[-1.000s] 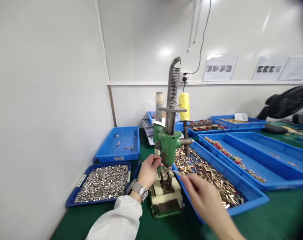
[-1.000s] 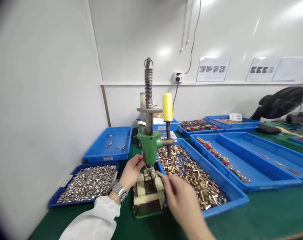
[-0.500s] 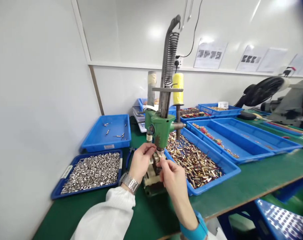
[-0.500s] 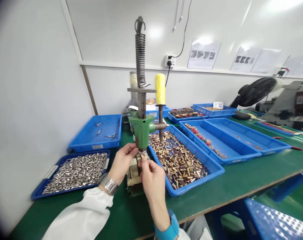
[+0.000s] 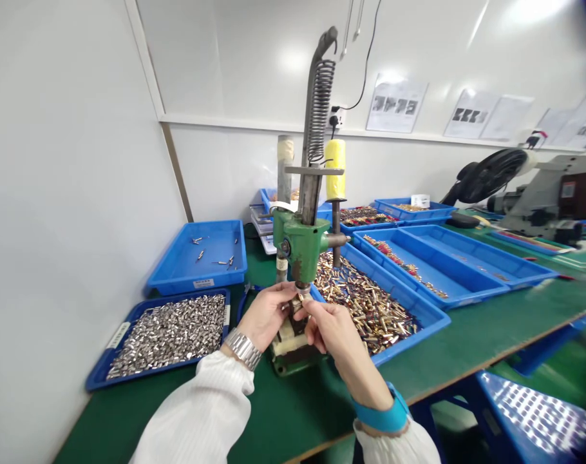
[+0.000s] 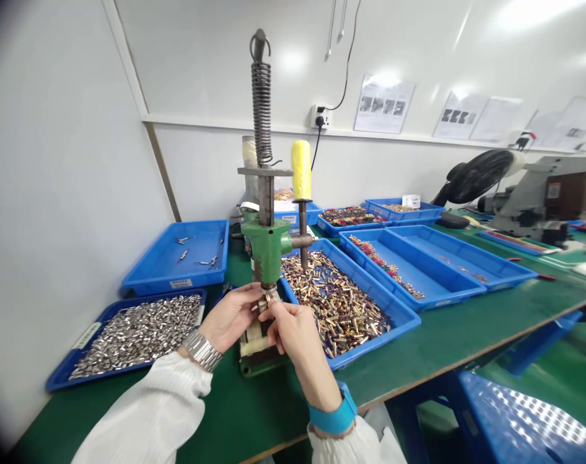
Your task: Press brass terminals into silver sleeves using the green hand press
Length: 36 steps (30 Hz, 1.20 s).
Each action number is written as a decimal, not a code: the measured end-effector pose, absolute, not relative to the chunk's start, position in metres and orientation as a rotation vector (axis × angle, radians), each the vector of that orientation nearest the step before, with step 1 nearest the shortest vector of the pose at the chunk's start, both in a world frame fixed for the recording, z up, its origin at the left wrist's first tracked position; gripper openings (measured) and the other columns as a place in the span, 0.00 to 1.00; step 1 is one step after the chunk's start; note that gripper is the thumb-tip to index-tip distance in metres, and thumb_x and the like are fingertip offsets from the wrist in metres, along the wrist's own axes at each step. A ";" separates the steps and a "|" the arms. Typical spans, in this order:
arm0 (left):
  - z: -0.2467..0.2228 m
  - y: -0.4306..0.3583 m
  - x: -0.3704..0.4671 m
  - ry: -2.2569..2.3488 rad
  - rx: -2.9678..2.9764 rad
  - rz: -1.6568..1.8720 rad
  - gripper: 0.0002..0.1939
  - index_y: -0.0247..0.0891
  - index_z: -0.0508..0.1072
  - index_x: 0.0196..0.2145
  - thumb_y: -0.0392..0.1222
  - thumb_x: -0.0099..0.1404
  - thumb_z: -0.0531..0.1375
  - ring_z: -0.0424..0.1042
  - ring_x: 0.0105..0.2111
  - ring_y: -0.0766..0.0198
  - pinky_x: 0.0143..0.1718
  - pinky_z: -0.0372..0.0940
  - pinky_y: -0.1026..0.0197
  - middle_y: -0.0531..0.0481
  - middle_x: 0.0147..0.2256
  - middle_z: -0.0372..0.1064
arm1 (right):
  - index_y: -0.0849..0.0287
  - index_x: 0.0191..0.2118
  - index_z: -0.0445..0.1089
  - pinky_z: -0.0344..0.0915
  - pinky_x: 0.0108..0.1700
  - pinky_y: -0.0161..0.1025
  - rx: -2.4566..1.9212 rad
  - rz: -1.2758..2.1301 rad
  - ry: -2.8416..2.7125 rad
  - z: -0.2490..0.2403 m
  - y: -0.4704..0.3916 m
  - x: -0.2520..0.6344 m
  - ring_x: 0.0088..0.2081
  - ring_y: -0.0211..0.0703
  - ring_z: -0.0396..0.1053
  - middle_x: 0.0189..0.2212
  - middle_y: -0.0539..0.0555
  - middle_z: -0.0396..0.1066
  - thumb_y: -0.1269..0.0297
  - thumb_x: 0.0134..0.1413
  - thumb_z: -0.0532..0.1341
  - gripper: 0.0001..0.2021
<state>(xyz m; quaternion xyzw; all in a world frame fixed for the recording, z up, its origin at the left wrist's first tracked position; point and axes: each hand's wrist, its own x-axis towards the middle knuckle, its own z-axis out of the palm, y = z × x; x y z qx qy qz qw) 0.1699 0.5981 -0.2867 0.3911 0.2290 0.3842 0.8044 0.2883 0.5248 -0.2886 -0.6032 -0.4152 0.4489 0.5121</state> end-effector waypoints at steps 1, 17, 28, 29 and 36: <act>-0.287 0.598 0.170 0.499 0.833 0.831 0.08 0.31 0.77 0.30 0.36 0.51 0.70 0.67 0.26 0.69 0.31 0.61 0.64 0.49 0.28 0.73 | 0.63 0.27 0.74 0.44 0.15 0.30 -1.456 1.072 -0.996 -0.290 0.525 0.287 0.10 0.30 0.52 0.10 0.48 0.63 0.49 0.57 0.55 0.22; -0.290 0.588 0.174 0.593 0.960 0.978 0.09 0.36 0.80 0.30 0.38 0.49 0.70 0.72 0.35 0.65 0.40 0.65 0.66 0.48 0.33 0.76 | 0.55 0.67 0.57 0.65 0.26 0.36 -1.795 -0.168 -1.513 -0.318 0.491 0.256 0.28 0.46 0.76 0.40 0.58 0.78 0.61 0.69 0.48 0.24; -0.294 0.563 0.175 0.843 1.393 1.199 0.10 0.39 0.76 0.36 0.47 0.60 0.64 0.74 0.38 0.60 0.42 0.66 0.62 0.47 0.37 0.77 | 0.52 0.59 0.66 0.69 0.32 0.40 -1.493 0.268 -1.495 -0.289 0.474 0.280 0.30 0.46 0.75 0.39 0.57 0.78 0.60 0.67 0.51 0.19; -0.295 0.562 0.176 0.862 1.405 1.214 0.10 0.39 0.77 0.36 0.47 0.60 0.64 0.74 0.37 0.60 0.41 0.66 0.62 0.48 0.37 0.77 | 0.51 0.55 0.69 0.68 0.31 0.40 -1.443 0.231 -1.449 -0.270 0.477 0.285 0.28 0.45 0.72 0.37 0.56 0.77 0.59 0.66 0.53 0.16; -0.295 0.559 0.180 0.957 1.325 1.215 0.12 0.39 0.77 0.37 0.50 0.60 0.64 0.72 0.31 0.63 0.35 0.65 0.63 0.51 0.32 0.76 | 0.58 0.50 0.67 0.67 0.41 0.43 -1.084 -0.427 -1.142 -0.104 0.589 0.343 0.40 0.44 0.69 0.41 0.58 0.69 0.54 0.63 0.56 0.16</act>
